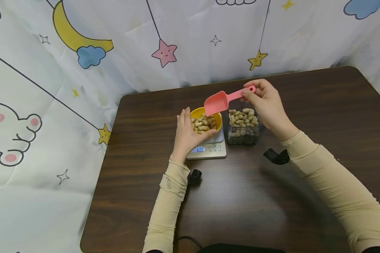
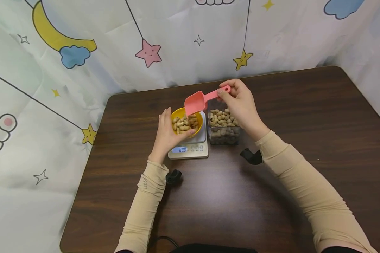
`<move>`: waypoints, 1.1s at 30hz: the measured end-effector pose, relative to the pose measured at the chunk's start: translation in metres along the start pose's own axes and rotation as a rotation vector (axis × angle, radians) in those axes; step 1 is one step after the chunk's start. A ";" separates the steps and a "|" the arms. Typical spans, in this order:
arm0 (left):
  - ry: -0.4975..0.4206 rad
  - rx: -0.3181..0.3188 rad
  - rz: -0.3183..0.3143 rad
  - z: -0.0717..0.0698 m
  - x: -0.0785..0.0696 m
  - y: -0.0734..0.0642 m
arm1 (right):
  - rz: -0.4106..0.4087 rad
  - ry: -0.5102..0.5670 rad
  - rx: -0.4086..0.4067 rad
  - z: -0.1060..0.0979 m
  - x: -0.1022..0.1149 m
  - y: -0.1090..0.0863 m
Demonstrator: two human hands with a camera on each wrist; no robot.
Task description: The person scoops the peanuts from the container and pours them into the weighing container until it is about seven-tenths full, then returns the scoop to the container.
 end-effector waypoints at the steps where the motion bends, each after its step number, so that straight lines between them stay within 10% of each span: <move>1: 0.005 -0.003 0.007 -0.001 -0.001 0.001 | -0.005 0.039 0.001 -0.002 0.002 0.000; 18: 0.006 0.044 0.072 -0.004 -0.041 0.021 | -0.073 0.451 -0.032 -0.047 0.021 -0.008; 33: 0.042 0.135 0.189 0.013 -0.087 0.038 | -0.064 0.452 -0.095 -0.076 0.005 -0.010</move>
Point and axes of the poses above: each hand's wrist, its own y-axis towards the middle knuckle, its own z-axis out of the palm, x = y × z, the point moved 8 cm from there along y, towards the middle knuckle, and after that the axes turned 9 degrees about z, right-handed, at the moved point
